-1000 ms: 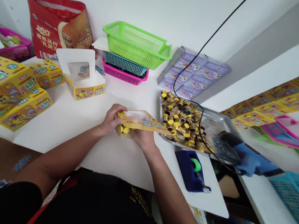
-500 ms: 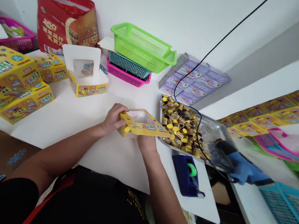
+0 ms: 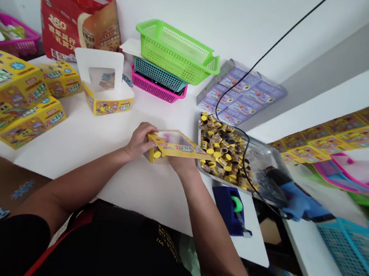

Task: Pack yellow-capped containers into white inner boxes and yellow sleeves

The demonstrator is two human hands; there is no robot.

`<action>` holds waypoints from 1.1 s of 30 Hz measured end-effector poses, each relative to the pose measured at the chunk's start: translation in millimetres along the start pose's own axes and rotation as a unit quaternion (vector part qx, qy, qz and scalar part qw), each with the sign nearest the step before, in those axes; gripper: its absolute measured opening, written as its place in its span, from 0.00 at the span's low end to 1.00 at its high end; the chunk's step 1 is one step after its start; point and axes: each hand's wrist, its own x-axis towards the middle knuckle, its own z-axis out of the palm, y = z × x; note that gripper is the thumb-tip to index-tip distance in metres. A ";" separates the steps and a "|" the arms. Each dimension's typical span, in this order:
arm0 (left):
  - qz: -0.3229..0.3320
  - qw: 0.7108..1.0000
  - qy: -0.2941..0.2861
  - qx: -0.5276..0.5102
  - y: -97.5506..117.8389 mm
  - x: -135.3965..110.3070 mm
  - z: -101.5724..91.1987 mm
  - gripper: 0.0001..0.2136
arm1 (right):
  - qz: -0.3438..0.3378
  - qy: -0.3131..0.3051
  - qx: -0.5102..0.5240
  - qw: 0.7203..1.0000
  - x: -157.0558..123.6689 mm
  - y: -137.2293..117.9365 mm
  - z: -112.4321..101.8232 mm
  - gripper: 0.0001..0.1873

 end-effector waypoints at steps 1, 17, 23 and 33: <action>0.000 1.000 -0.003 0.001 0.4 0.0 -0.3 0.14 | -0.003 0.000 0.022 1.000 -2.1 -3.1 -4.6 0.16; -0.007 1.000 0.000 -0.016 -0.6 0.7 -3.8 0.18 | 0.040 -0.006 -0.051 0.998 -21.8 4.4 12.8 0.21; -0.004 0.998 0.055 0.007 -9.3 4.5 -9.7 0.18 | 0.026 0.049 -0.139 0.989 -66.1 9.7 -4.7 0.13; -0.004 0.998 0.062 0.008 -15.4 7.0 -10.6 0.14 | 0.364 -0.190 -0.297 0.862 -27.3 97.4 -98.0 0.14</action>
